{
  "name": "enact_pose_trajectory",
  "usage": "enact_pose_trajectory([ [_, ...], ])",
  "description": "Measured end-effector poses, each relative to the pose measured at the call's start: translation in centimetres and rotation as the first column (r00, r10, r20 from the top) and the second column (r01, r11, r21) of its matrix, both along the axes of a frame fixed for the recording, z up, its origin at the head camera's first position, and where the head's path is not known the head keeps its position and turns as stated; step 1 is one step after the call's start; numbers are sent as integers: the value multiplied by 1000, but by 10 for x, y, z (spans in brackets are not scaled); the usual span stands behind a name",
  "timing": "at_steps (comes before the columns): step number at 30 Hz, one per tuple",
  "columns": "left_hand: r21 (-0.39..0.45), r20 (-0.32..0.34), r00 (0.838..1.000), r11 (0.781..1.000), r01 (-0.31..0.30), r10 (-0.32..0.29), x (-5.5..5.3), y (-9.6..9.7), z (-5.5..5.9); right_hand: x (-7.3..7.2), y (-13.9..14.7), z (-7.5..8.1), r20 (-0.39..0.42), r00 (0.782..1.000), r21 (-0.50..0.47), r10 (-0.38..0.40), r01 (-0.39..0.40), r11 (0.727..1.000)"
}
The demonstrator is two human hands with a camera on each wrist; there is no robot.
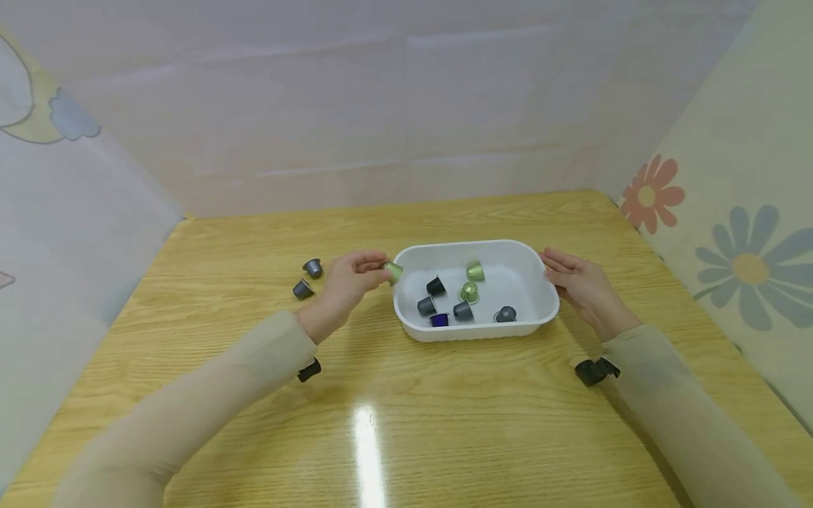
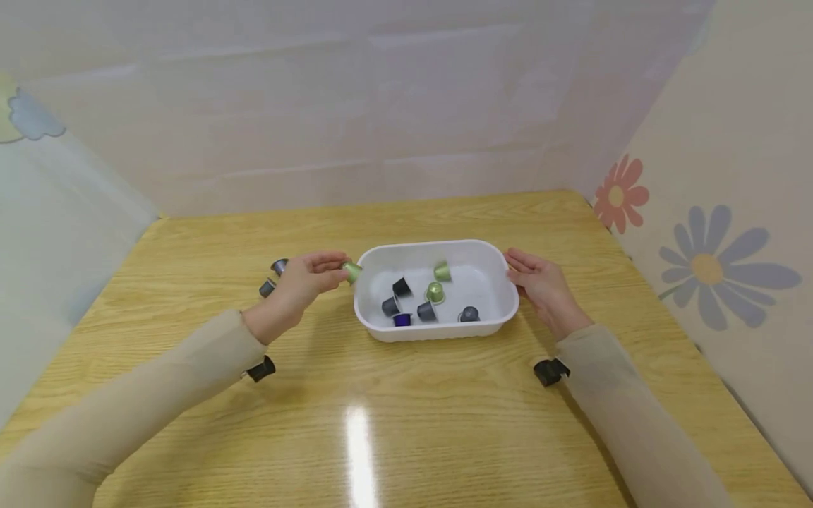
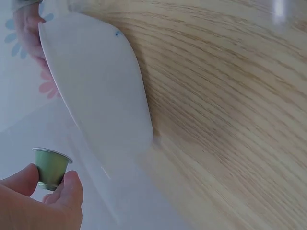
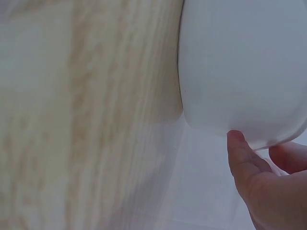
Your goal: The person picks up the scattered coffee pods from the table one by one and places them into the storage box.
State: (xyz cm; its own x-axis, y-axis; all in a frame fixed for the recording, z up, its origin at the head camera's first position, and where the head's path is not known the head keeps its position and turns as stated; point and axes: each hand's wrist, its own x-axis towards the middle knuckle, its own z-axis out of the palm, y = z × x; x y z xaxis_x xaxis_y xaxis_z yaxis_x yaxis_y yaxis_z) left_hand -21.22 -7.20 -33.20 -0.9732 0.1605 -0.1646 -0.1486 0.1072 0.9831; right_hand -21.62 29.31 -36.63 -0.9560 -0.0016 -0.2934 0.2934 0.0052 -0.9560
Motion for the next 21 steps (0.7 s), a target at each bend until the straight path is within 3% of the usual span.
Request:
enact_pose_trajectory([
  [9,-38,23,999,999,39,-38,2,18,-7,1,0,0,-1,1000,10,8,-8,1000],
  [21,-153,14,995,983,102,-101,5,48,-1,0,2,-1,-16,1000,24,23,-22,999],
])
